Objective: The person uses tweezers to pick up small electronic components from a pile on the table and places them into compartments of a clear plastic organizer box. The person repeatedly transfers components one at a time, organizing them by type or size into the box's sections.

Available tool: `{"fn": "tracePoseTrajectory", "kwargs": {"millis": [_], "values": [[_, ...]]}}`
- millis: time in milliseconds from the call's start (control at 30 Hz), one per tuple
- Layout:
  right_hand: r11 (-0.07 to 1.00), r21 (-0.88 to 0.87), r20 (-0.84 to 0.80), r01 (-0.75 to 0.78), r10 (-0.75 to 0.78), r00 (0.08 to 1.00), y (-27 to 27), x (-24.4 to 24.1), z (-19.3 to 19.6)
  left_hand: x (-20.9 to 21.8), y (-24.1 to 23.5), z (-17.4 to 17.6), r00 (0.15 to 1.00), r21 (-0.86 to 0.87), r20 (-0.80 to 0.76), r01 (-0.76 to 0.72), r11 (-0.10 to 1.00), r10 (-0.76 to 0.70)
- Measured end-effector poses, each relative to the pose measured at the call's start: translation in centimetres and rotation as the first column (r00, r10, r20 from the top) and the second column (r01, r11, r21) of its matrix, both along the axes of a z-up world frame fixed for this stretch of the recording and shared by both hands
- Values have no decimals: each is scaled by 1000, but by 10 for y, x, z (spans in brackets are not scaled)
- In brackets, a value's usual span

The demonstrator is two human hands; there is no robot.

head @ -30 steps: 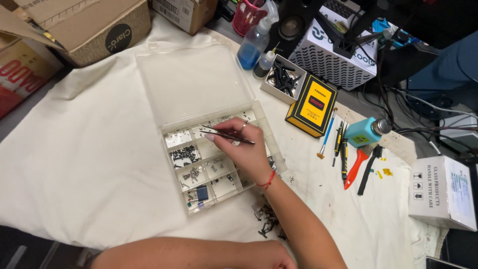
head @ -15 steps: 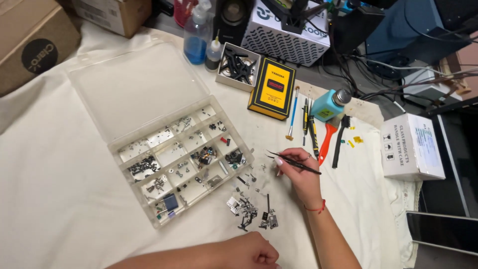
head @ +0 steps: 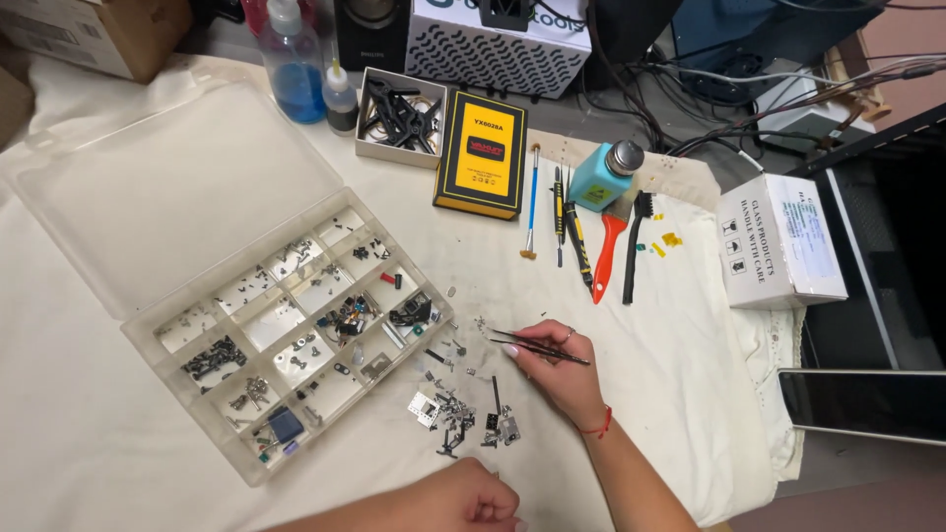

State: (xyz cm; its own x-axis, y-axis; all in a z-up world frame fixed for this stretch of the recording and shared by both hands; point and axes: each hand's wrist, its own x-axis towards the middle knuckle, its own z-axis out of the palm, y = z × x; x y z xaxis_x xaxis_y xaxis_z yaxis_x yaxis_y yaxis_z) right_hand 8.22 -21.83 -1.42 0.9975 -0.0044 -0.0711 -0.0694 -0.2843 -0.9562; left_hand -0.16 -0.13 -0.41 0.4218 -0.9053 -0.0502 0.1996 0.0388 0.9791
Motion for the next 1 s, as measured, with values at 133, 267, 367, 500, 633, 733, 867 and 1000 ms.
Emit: {"fn": "tracePoseTrajectory", "kwargs": {"millis": [133,267,367,500,633,733,867,1000], "values": [[996,-83,71,-24,30,997,6,0,5,0,0,0,1000,-6,-17,2,1000,-2],[996,-85,121,-40,50,991,5,0,0,1,1,4,1000,-11,-16,-1,1000,0],[995,-92,152,-44,58,987,5,0,-3,0,0,2,1000,-18,-13,0,1000,0],[994,-101,182,-48,66,981,4,1,-5,1,0,3,1000,-5,-9,11,1000,-11],[994,-101,187,-53,71,980,5,1,-4,-1,-1,-3,999,-16,33,0,1000,0],[994,-92,187,-50,67,980,5,1,-3,-3,-3,-9,993,-55,113,-33,998,39],[992,-109,182,-58,77,980,5,0,-1,-3,-3,-7,995,-37,94,-32,999,35],[991,-117,186,-72,93,978,3,1,-3,-1,-1,4,997,-25,53,-50,998,51]]}}
